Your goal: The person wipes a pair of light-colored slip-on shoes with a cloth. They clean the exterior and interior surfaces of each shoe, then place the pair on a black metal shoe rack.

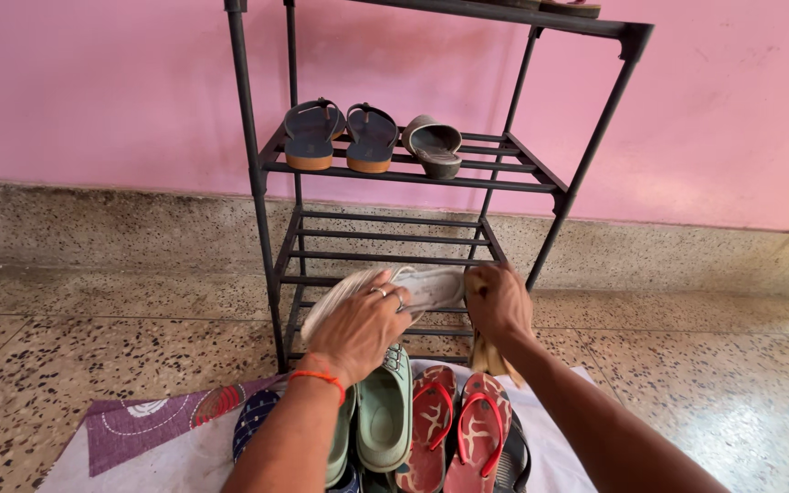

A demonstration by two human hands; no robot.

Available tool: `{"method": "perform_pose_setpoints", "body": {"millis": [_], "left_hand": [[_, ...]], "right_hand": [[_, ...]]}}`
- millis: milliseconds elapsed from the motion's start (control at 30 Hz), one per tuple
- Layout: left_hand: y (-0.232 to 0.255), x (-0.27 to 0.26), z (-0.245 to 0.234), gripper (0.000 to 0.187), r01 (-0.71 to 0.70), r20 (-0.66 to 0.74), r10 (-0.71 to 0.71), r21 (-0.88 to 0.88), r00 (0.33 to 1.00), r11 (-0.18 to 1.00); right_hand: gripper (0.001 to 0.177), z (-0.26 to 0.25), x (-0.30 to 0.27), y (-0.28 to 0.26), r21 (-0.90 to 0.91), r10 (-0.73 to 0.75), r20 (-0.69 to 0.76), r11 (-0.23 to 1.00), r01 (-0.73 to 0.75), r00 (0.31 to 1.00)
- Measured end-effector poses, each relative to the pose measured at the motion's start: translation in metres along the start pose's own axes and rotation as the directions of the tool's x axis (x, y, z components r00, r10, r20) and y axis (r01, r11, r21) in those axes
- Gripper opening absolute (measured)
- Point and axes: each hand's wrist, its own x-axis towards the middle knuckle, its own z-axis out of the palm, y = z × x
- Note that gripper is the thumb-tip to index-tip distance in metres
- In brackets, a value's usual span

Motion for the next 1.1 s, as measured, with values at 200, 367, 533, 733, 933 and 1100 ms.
{"method": "perform_pose_setpoints", "body": {"millis": [200, 367, 533, 733, 933, 1100], "left_hand": [[-0.015, -0.016, -0.015, 0.013, -0.033, 0.155, 0.042, -0.063, 0.987, 0.997], [-0.013, -0.016, -0.025, 0.029, -0.178, -0.043, 0.181, 0.071, 0.982, 0.981], [-0.017, -0.019, -0.028, 0.024, -0.228, 0.2, 0.197, 0.15, 0.96, 0.962], [-0.008, -0.011, -0.023, 0.026, -0.321, 0.225, 0.281, 0.166, 0.933, 0.933], [0.001, -0.004, -0.015, 0.023, -0.338, 0.282, 0.287, 0.151, 0.915, 0.929], [-0.006, 0.001, -0.022, 0.012, -0.122, 0.101, 0.107, 0.158, 0.989, 0.98]], "right_hand": [[0.061, -0.004, -0.005, 0.022, 0.496, 0.046, 0.369, 0.835, -0.239, 0.928], [0.073, -0.013, -0.009, 0.023, 0.334, 0.024, 0.575, 0.905, -0.262, 0.818], [0.072, -0.005, -0.012, 0.046, 0.222, 0.057, 0.704, 0.929, -0.296, 0.708], [0.071, 0.02, -0.008, 0.065, 0.316, -0.145, 0.738, 0.937, -0.147, 0.659], [0.062, 0.031, -0.012, 0.041, 0.21, -0.231, 0.653, 0.97, 0.121, 0.721], [0.048, 0.022, -0.024, 0.023, 0.267, -0.099, 0.743, 0.951, -0.157, 0.662]]}}
